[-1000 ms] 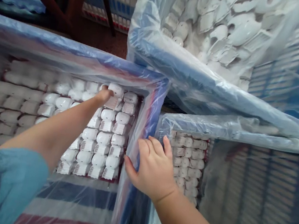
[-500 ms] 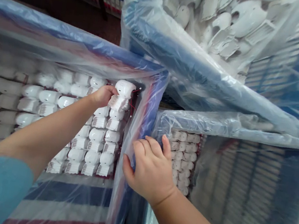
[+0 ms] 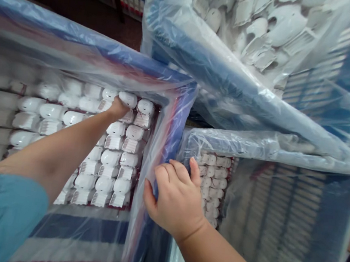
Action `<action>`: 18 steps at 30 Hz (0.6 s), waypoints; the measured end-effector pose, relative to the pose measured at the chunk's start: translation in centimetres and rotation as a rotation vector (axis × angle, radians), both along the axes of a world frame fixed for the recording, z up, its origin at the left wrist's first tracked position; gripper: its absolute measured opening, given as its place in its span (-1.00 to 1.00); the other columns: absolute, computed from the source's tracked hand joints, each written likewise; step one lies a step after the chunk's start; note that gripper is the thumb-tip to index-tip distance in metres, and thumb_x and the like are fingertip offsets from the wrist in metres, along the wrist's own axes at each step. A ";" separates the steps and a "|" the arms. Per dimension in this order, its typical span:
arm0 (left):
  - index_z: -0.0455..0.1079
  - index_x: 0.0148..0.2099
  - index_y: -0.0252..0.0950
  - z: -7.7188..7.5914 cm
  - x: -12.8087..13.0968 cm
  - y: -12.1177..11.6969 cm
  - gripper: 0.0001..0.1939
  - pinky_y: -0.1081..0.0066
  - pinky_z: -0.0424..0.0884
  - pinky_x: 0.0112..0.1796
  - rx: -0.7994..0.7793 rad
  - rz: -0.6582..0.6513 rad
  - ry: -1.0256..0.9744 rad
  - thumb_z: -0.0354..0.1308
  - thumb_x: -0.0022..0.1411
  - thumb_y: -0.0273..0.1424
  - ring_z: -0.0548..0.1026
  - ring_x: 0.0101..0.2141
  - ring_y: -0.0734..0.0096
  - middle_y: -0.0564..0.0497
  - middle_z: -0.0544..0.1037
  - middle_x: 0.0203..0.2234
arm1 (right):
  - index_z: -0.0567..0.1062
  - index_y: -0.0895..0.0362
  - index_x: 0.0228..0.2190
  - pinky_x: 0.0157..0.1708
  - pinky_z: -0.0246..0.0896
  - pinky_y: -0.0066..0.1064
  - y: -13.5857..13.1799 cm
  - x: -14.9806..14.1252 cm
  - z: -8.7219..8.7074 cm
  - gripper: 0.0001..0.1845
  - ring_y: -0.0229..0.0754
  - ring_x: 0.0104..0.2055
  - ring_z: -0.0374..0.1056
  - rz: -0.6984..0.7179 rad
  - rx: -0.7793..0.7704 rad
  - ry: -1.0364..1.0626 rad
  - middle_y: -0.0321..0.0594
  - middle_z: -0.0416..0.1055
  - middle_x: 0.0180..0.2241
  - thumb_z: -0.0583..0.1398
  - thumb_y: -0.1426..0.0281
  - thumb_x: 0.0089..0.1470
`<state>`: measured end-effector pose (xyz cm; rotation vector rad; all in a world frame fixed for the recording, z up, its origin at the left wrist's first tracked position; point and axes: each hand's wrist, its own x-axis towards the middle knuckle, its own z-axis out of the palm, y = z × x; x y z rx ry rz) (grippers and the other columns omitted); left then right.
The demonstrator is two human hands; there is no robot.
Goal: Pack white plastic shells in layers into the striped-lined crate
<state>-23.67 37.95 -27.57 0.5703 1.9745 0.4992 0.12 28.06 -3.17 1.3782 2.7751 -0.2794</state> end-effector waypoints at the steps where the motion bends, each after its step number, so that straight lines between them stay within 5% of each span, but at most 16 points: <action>1: -0.11 0.30 -0.40 0.1 0.3 -0.2 -0.08 0.09 0.13 0.10 -0.005 -0.029 0.036 0.22 -0.09 -0.56 0.20 0.13 -0.15 -0.38 0.11 0.14 | 0.43 0.10 -0.33 0.23 -0.34 -0.12 0.0 0.0 0.0 -0.80 -0.10 -0.10 0.33 0.001 0.001 -0.002 -0.26 0.49 -0.34 0.09 0.25 0.07; 5: -0.38 0.38 -0.43 0.3 1.4 -1.1 -0.02 0.06 0.08 0.12 -0.008 -0.232 0.243 0.13 0.05 -0.47 0.17 0.13 -0.20 -0.44 0.04 0.15 | 0.44 0.10 -0.34 0.22 -0.32 -0.12 0.0 -0.1 0.0 -0.80 -0.11 -0.12 0.33 -0.002 0.007 -0.012 -0.27 0.49 -0.36 0.10 0.26 0.07; 13: -0.30 0.37 -0.56 0.0 0.8 -1.5 -0.14 0.05 0.02 0.15 0.031 -0.667 0.541 0.01 0.17 -0.32 -0.01 0.20 -0.17 -0.28 -0.14 0.31 | 0.44 0.09 -0.37 0.22 -0.32 -0.12 -0.1 -0.1 -0.2 -0.83 -0.11 -0.12 0.33 -0.005 0.021 -0.014 -0.28 0.49 -0.38 0.10 0.28 0.06; 18: -0.35 0.39 -0.43 -0.9 -1.2 -0.4 -0.19 -0.05 -0.16 0.20 -0.057 -0.904 0.611 -0.11 0.24 -0.20 -0.20 0.27 -0.15 -0.09 -0.19 0.33 | 0.44 0.09 -0.38 0.23 -0.34 -0.13 -0.2 -0.1 -0.2 -0.83 -0.12 -0.12 0.33 -0.014 0.031 -0.011 -0.30 0.49 -0.39 0.11 0.28 0.07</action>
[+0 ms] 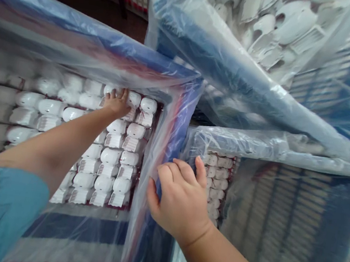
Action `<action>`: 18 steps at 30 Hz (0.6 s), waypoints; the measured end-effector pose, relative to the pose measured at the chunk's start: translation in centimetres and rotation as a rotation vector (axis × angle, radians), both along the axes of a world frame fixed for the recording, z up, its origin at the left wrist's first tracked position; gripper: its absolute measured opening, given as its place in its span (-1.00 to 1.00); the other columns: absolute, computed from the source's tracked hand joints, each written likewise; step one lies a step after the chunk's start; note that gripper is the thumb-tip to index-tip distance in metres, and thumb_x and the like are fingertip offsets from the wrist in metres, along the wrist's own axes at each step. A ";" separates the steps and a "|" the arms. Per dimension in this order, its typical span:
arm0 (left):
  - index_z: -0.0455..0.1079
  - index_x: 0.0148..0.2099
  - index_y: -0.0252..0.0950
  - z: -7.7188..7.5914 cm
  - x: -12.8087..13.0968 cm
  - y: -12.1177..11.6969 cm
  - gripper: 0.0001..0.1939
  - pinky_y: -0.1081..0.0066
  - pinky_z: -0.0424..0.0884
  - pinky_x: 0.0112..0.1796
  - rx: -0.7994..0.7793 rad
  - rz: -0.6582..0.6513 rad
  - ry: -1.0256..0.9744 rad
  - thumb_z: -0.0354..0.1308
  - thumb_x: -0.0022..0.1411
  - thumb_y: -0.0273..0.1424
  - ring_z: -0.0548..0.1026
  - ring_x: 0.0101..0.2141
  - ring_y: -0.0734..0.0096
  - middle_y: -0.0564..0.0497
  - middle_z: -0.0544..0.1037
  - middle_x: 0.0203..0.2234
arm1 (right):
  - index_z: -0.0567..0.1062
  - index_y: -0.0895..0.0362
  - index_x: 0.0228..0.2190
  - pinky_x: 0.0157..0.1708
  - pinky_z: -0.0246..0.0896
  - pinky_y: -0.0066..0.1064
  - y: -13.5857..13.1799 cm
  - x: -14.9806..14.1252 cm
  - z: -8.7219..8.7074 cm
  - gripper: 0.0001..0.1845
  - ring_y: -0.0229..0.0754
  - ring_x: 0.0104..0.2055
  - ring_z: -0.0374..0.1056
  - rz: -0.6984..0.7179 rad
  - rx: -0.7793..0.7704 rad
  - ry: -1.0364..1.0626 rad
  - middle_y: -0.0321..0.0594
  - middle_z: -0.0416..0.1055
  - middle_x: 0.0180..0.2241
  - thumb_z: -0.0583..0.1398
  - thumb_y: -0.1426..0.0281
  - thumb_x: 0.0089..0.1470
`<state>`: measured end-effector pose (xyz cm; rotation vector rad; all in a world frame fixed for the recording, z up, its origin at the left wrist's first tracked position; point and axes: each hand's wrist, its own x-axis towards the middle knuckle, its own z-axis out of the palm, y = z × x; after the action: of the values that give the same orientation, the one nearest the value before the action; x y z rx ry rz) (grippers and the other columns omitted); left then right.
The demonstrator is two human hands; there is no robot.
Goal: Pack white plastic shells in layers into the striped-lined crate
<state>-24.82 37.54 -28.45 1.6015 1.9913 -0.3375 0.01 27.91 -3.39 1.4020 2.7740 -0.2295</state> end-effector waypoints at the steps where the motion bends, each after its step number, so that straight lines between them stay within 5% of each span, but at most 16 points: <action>1: -0.36 0.39 -0.41 -0.1 -0.3 0.2 -0.19 -0.06 -0.21 0.21 -0.017 -0.017 0.006 -0.12 0.24 -0.19 -0.23 0.27 -0.15 -0.07 -0.20 0.33 | 0.44 0.09 -0.38 0.23 -0.34 -0.13 0.0 0.0 0.0 -0.83 -0.12 -0.12 0.33 0.000 -0.001 -0.001 -0.30 0.49 -0.38 0.11 0.27 0.07; 7: -0.41 0.38 -0.46 -0.7 -0.5 0.5 -0.20 -0.03 -0.38 0.22 -0.042 -0.018 -0.009 -0.12 0.29 -0.20 -0.34 0.29 -0.09 -0.13 -0.27 0.33 | 0.45 0.09 -0.38 0.23 -0.33 -0.13 0.0 0.0 -0.1 -0.84 -0.12 -0.12 0.33 0.012 0.021 -0.021 -0.30 0.49 -0.38 0.13 0.27 0.06; 12: -0.31 0.37 -0.53 -0.6 1.3 -2.9 -0.27 -0.01 -0.29 0.24 0.105 0.089 -0.099 -0.16 0.31 -0.27 -0.29 0.30 -0.07 -0.27 -0.29 0.32 | 0.45 0.09 -0.39 0.22 -0.31 -0.12 0.2 -0.1 -0.1 -0.84 -0.12 -0.14 0.32 0.034 0.039 -0.030 -0.29 0.49 -0.37 0.13 0.28 0.06; 15: -0.11 0.33 -0.60 1.8 3.9 -6.5 -0.32 0.01 -0.22 0.24 0.272 0.276 -0.378 -0.10 0.28 -0.30 -0.21 0.29 -0.05 -0.36 -0.15 0.29 | 0.44 0.10 -0.37 0.23 -0.31 -0.09 0.2 -0.1 -0.1 -0.84 -0.12 -0.13 0.31 0.044 0.035 -0.011 -0.25 0.48 -0.29 0.13 0.28 0.06; 18: 0.03 0.28 -0.46 7.6 7.4 -9.5 -0.41 0.14 -0.03 0.24 0.488 0.447 -0.842 -0.13 0.31 -0.22 0.02 0.26 0.16 -0.31 0.08 0.24 | 0.44 0.14 -0.28 0.23 -0.28 -0.08 0.0 -0.2 -0.1 -0.77 -0.06 0.01 0.23 0.013 0.043 0.042 -0.14 0.44 -0.13 0.12 0.26 0.08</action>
<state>-17.39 28.00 -20.87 1.1765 1.7079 0.9080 -0.16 27.86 -3.53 1.4035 2.8378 -0.2021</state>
